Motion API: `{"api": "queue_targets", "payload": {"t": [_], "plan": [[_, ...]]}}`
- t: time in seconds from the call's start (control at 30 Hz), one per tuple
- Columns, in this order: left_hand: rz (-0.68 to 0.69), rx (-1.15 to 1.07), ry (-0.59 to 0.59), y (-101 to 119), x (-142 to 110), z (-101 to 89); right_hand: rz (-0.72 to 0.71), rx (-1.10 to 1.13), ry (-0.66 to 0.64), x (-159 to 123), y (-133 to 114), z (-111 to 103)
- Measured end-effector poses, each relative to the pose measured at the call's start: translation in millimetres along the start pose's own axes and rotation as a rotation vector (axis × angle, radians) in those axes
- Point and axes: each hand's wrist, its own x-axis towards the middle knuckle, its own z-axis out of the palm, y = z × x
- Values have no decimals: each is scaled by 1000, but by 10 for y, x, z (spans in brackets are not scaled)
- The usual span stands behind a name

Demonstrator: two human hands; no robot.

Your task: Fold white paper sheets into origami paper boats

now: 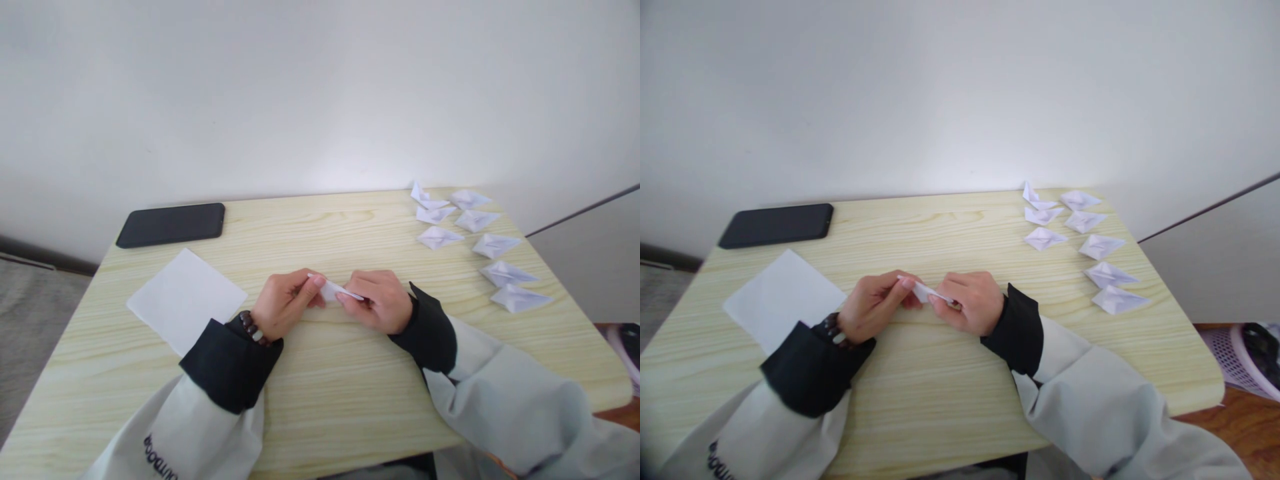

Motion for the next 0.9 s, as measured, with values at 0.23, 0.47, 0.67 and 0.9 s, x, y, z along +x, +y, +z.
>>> {"api": "queue_targets", "payload": {"t": [0.23, 0.47, 0.67, 0.9], "plan": [[-138, -180, 50, 43, 20, 55, -14, -292, 40, 39, -84, 61], [-57, -202, 17, 8, 18, 14, 137, 48, -86, 73, -82, 60], [-102, -361, 154, -69, 59, -1, 244, 138, -106, 232, 9, 152], [-110, -372, 122, -62, 47, -56, 218, 214, -150, 297, 42, 162]]}}
